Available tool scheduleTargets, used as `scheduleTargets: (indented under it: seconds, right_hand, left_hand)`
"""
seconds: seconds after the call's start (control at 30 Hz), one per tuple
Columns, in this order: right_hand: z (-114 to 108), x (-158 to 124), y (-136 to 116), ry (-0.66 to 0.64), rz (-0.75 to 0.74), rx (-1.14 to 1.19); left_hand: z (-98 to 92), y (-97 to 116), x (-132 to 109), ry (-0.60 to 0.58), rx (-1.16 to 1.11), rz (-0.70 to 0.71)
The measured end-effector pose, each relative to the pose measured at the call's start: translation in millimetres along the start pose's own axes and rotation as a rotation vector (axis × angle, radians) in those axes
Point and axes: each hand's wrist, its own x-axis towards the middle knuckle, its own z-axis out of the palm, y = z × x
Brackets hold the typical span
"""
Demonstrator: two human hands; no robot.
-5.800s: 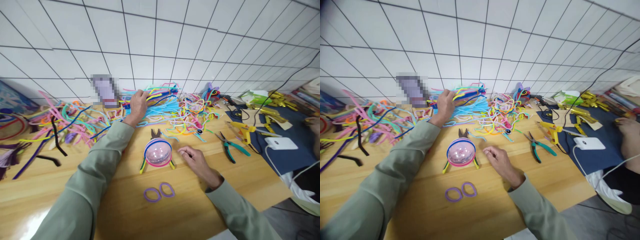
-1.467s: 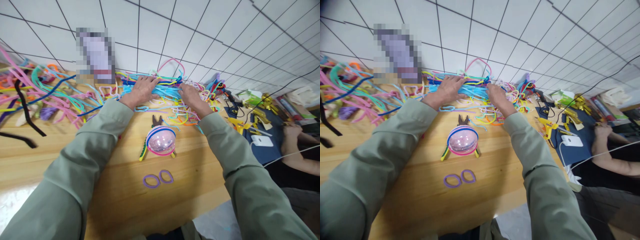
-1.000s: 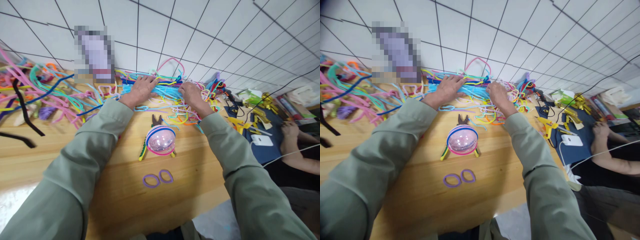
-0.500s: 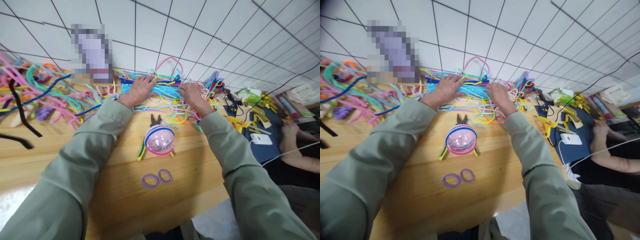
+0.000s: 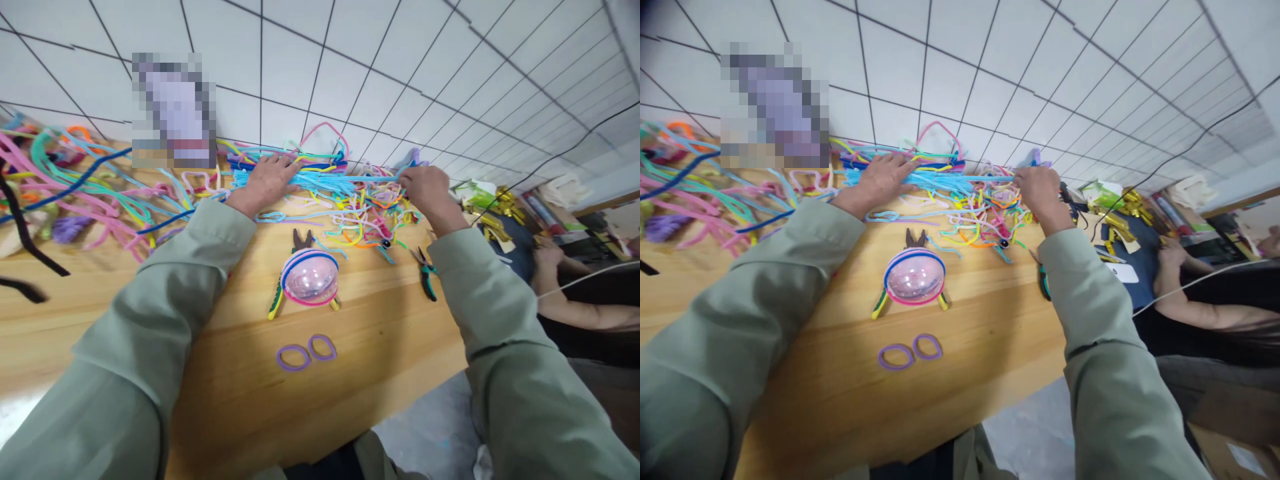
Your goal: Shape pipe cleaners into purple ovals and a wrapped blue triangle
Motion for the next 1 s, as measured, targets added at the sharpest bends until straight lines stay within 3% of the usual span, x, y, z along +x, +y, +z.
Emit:
scheduleTargets:
  seconds: [0.1,0.2,0.4,0.53,0.67,0.83,0.9,1.0]
  right_hand:
    - [-15,-22,25,0.021,0.179,-0.045]
    - [-27,-52,49,0.054,0.249,-0.028]
    - [-25,-133,91,0.277,0.313,0.457]
    - [-16,-188,89,0.397,0.255,0.706]
    - [-13,-229,72,0.399,0.255,0.839]
    - [-13,-269,52,0.428,0.17,0.939]
    - [-12,-284,44,0.444,0.136,0.968]
    - [-11,-306,32,0.456,0.093,0.984]
  left_hand:
    - [-3.0,-1,1,-0.021,-0.02,-0.018]
    - [-6.8,-3,-1,-0.017,-0.057,-0.052]
    - [-13.0,-4,-3,0.021,-0.187,-0.102]
    - [-30.1,3,4,-0.045,-0.114,-0.096]
    - [-69.3,13,-3,-0.058,0.01,-0.024]
    - [-139.3,29,-53,0.114,0.017,-0.074]
    - [-162.5,42,-88,0.139,-0.109,-0.145]
    - [-184.3,75,-151,0.164,-0.327,-0.127]
